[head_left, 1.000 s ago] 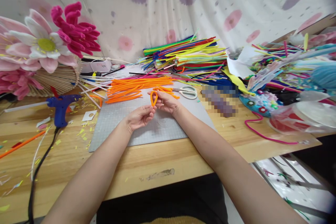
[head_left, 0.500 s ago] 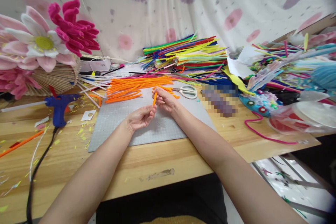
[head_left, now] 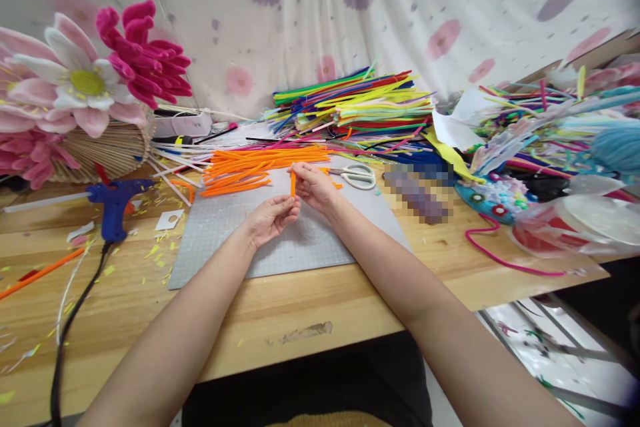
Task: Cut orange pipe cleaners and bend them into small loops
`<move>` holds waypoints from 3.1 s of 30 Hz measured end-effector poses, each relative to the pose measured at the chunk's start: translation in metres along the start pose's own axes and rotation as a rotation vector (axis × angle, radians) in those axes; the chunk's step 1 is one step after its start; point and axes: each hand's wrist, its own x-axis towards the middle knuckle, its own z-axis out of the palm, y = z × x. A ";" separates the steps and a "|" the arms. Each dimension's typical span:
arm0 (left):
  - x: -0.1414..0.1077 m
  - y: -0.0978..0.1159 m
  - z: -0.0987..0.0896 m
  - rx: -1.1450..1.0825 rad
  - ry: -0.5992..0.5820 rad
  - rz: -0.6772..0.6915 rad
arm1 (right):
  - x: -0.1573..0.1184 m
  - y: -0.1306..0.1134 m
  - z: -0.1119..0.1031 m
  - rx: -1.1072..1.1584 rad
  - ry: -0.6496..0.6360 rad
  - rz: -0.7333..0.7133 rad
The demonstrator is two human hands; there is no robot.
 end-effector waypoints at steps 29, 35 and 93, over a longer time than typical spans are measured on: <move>0.005 0.039 -0.079 1.718 0.992 0.679 | 0.007 -0.037 -0.061 -1.528 0.435 -0.372; 0.004 0.038 -0.073 1.738 1.012 0.675 | 0.006 -0.031 -0.047 -1.471 0.418 -0.436; 0.003 0.007 -0.018 0.405 0.317 0.391 | 0.011 0.014 -0.014 -0.497 0.079 -0.267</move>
